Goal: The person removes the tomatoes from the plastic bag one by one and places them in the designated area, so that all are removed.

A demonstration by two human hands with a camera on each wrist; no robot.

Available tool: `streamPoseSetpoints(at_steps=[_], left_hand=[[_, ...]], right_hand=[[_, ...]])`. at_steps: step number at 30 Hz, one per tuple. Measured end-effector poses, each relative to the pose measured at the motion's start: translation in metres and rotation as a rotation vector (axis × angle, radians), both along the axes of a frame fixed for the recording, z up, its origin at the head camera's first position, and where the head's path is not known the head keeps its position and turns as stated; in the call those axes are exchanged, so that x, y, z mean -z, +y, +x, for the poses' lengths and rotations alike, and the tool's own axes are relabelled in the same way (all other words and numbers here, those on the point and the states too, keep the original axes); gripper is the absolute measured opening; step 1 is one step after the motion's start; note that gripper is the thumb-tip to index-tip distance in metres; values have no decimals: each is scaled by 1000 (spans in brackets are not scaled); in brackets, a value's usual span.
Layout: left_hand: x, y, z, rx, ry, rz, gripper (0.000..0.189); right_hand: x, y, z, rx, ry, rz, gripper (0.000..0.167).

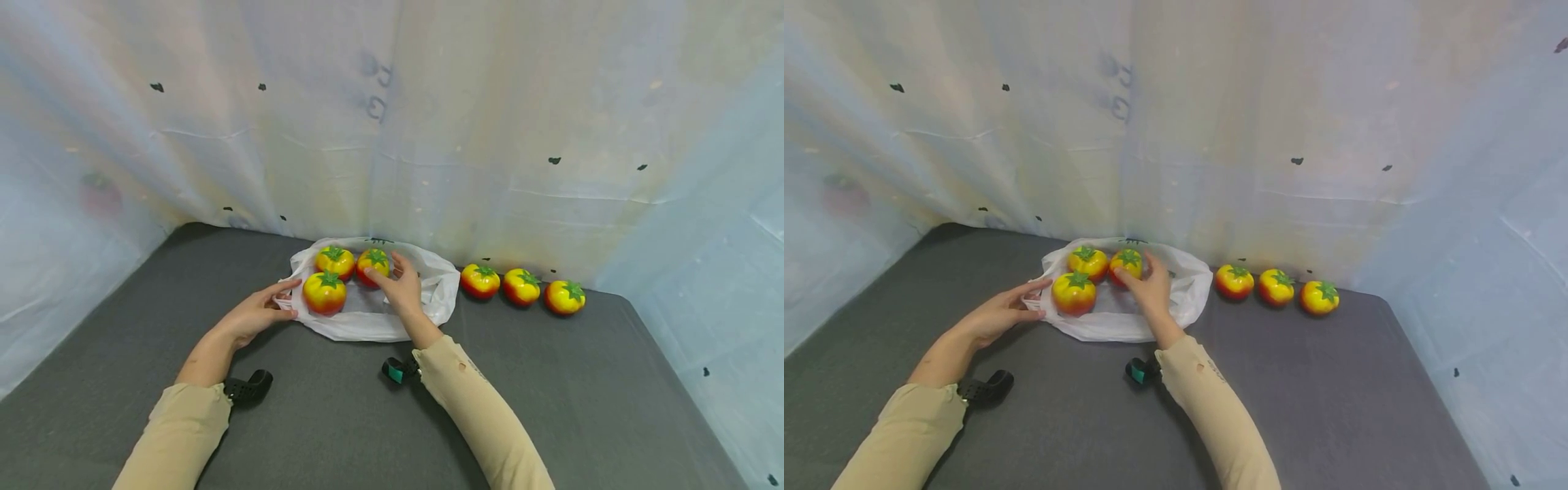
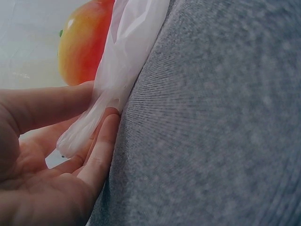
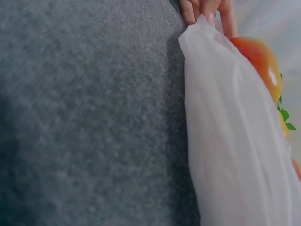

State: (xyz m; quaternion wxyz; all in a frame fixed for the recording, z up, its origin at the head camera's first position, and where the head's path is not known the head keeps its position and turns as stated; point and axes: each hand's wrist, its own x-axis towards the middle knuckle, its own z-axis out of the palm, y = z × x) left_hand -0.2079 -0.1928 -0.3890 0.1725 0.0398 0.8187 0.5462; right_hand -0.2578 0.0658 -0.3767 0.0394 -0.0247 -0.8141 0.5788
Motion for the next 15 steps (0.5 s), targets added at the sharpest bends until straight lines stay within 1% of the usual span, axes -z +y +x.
streamPoseSetpoints(at_steps=[5,15], left_hand=[[0,-1,1,-1,1,3,70],[1,-1,1,0,25,17,68]], right_hand=[[2,-3,-3,2,-16,13,69],[7,-4,-7,25,-54,-17,67]])
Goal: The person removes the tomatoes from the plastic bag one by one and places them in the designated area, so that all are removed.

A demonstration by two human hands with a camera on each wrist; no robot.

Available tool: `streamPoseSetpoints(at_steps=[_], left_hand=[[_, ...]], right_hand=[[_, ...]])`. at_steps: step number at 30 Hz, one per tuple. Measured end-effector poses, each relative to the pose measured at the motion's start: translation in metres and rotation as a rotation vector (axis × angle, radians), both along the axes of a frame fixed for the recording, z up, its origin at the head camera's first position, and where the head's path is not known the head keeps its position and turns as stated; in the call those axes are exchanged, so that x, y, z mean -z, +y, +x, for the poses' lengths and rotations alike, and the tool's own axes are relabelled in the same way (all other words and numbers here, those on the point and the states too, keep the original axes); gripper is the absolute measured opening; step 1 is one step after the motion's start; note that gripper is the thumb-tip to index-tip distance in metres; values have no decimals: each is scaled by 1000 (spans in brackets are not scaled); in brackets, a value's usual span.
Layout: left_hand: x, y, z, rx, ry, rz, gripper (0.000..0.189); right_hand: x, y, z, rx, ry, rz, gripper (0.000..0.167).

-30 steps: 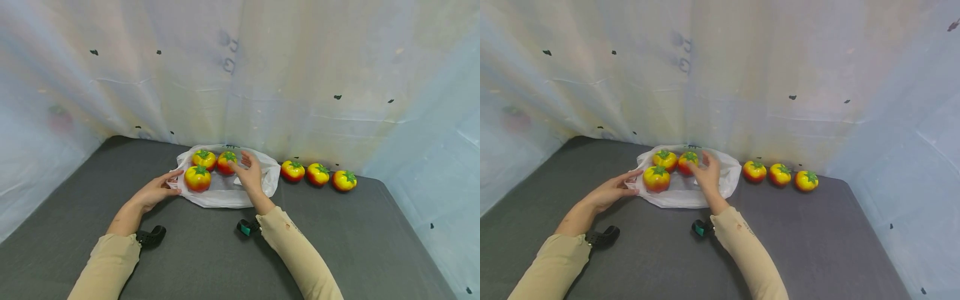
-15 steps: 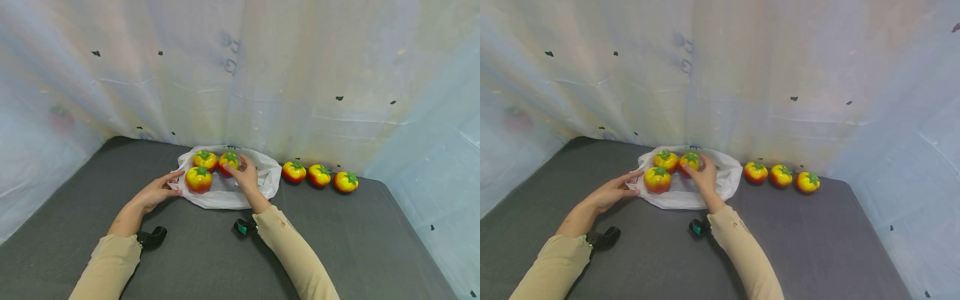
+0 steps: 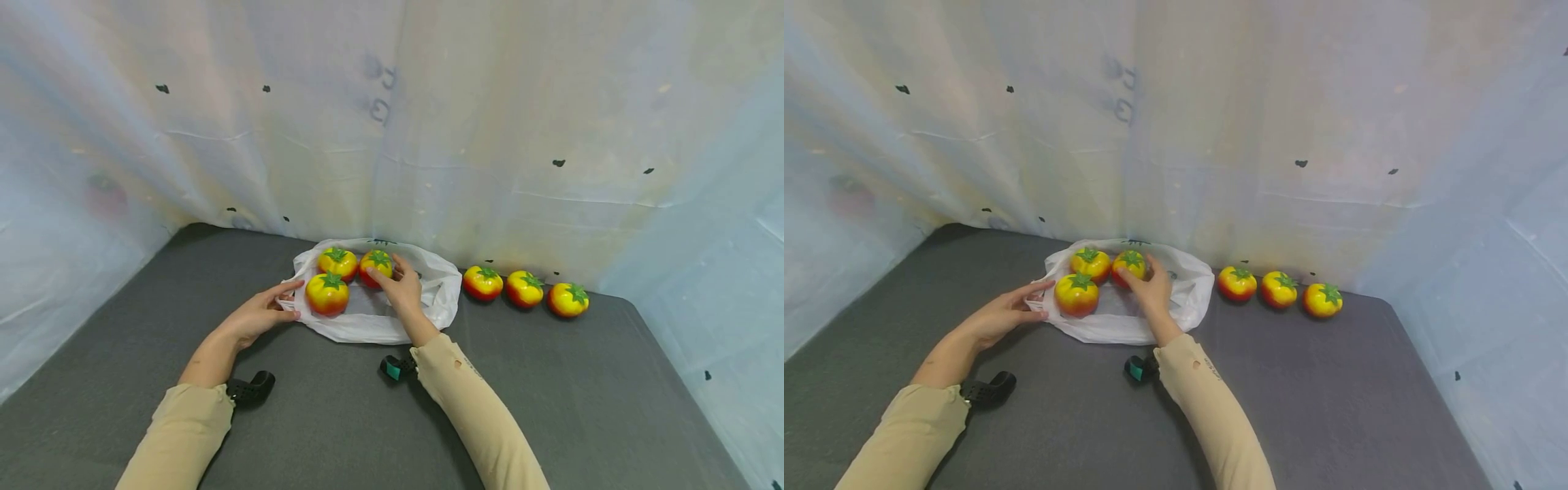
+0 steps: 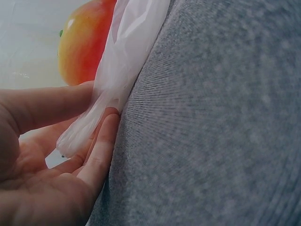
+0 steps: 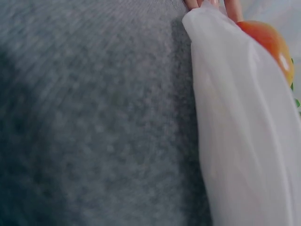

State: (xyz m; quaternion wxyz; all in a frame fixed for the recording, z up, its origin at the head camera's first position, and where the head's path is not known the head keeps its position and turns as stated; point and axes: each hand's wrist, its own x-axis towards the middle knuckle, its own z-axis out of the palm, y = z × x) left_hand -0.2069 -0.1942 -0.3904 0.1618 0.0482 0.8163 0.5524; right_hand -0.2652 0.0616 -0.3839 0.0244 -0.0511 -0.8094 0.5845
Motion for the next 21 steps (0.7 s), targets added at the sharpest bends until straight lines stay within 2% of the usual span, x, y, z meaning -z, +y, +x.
streamPoseSetpoints(at_steps=[11,21], left_hand=[[0,0,0,1,6,-5,69],[0,1,0,2,4,-9,69]], right_hand=[[2,2,0,-18,42,26,61],[2,4,2,-23,39,36,59]])
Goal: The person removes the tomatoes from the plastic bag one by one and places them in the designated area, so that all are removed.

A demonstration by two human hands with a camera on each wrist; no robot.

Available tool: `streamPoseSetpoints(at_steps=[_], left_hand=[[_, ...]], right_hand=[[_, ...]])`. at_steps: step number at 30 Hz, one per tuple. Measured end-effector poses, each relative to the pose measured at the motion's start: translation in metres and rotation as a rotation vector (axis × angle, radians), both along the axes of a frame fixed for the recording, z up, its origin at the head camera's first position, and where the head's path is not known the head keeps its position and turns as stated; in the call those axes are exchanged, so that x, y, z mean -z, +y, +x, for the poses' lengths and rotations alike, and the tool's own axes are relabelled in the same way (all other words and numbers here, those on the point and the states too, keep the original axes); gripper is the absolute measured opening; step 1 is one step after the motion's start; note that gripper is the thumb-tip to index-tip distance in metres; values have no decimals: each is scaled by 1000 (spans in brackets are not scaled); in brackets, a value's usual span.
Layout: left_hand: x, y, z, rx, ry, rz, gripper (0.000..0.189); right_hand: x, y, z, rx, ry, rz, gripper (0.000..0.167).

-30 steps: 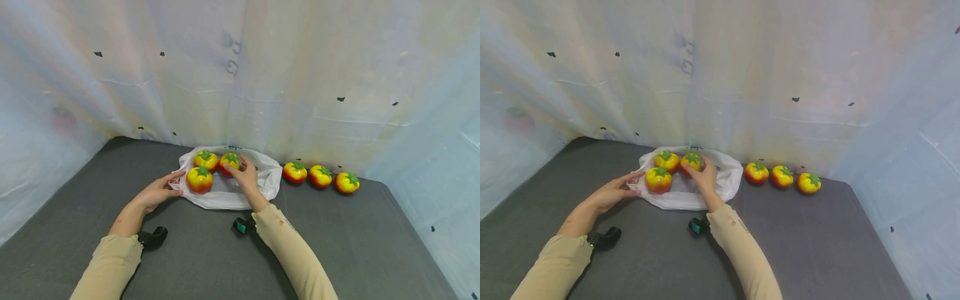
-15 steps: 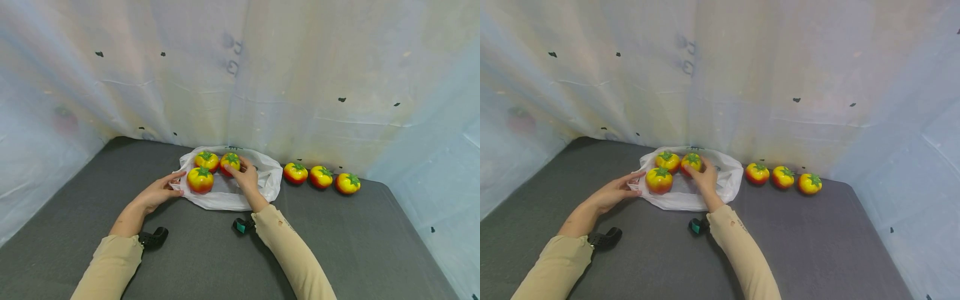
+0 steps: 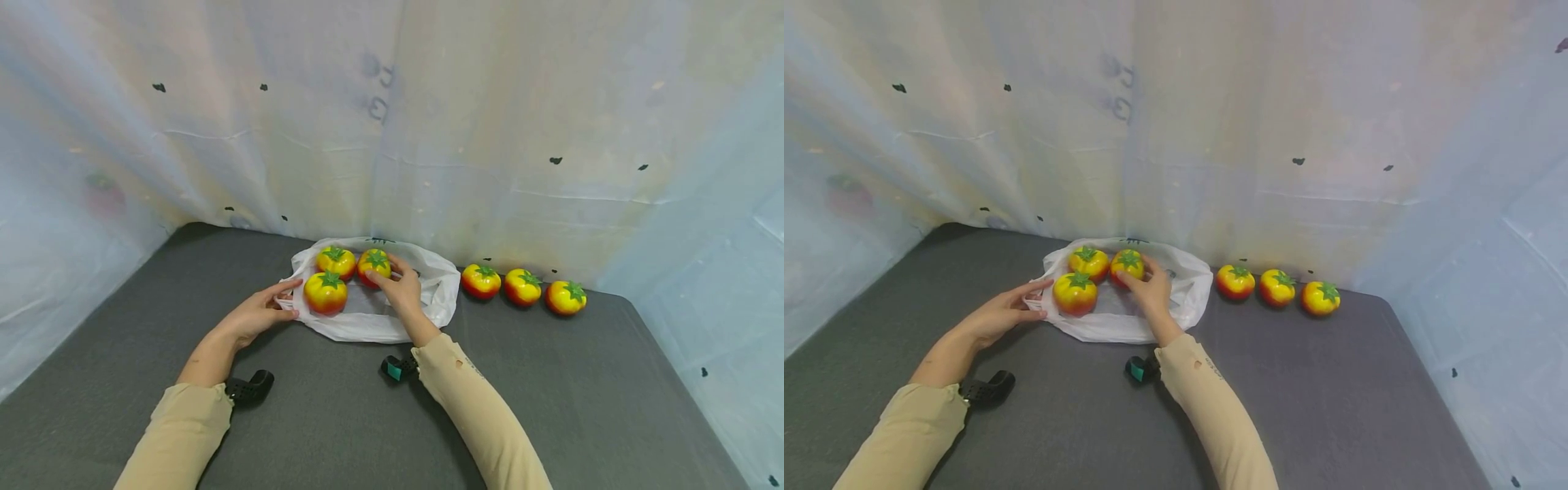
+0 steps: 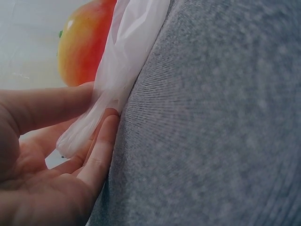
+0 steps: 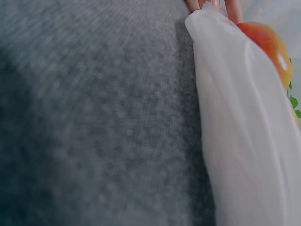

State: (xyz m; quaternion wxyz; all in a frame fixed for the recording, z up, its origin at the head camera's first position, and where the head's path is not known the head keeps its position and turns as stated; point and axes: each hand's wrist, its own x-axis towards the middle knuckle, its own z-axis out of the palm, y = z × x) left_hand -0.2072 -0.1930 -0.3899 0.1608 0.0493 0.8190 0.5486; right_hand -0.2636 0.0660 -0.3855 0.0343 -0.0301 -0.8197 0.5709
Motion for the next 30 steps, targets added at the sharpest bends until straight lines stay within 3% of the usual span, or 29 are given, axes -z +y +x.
streamPoseSetpoints(at_steps=[30], left_hand=[[0,0,1,-2,-15,-1,71]], right_hand=[[-16,23,19,-91,28,-73,56]])
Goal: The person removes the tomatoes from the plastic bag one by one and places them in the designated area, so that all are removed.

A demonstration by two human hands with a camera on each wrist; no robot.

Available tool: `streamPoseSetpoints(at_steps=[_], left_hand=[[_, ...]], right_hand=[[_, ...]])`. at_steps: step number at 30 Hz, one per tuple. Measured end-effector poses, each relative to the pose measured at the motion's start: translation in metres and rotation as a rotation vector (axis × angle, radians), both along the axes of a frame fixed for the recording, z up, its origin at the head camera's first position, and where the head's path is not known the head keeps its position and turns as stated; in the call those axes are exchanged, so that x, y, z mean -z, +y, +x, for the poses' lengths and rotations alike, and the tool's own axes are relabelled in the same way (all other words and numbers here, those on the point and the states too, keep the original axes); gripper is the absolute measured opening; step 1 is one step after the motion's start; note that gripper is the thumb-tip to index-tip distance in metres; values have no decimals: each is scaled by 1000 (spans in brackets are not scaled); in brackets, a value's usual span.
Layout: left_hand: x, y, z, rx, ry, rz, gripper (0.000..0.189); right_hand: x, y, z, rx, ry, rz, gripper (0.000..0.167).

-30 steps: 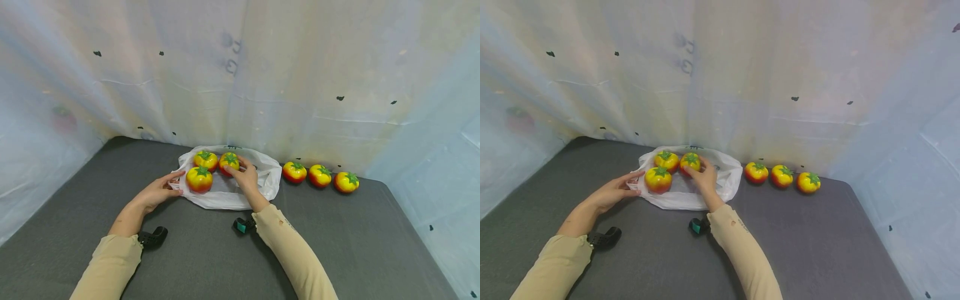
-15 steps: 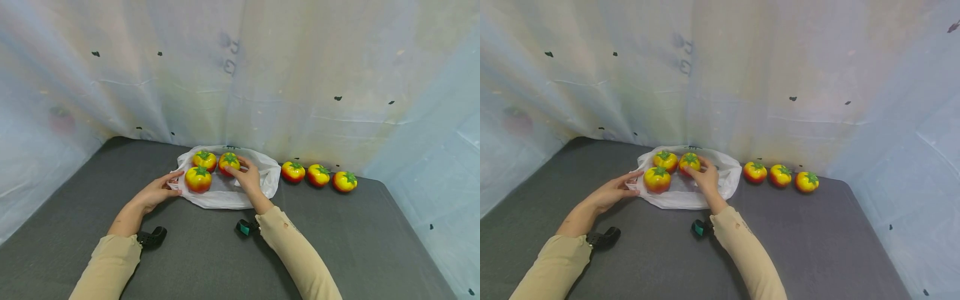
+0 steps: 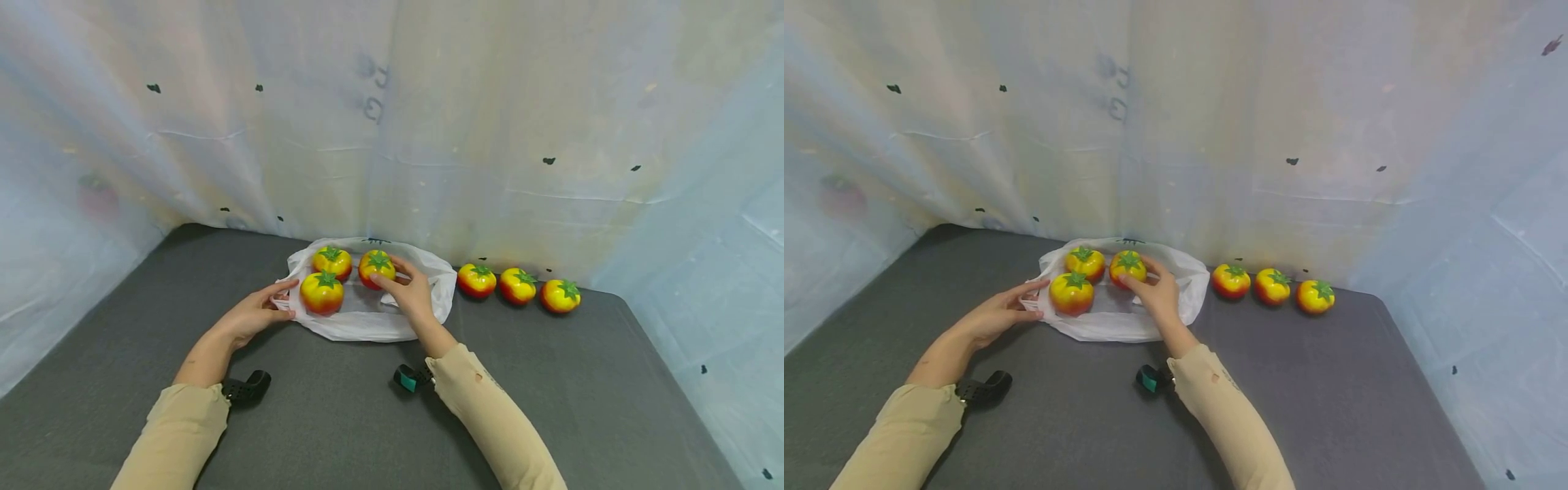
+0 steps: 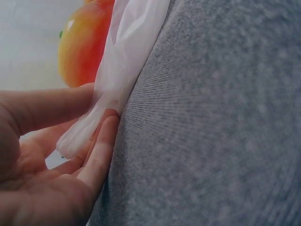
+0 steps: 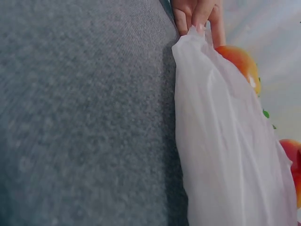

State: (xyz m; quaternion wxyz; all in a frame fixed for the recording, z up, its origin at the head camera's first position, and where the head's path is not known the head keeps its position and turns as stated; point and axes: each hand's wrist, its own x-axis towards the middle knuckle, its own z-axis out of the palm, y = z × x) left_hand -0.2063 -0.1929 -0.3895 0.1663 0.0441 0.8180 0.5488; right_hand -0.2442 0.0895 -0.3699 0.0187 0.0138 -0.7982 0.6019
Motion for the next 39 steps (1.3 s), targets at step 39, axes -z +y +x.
streamPoseSetpoints(at_steps=[39], left_hand=[[-5,-10,1,-3,-14,-4,72]], right_hand=[[-24,43,26,-6,0,-21,52]])
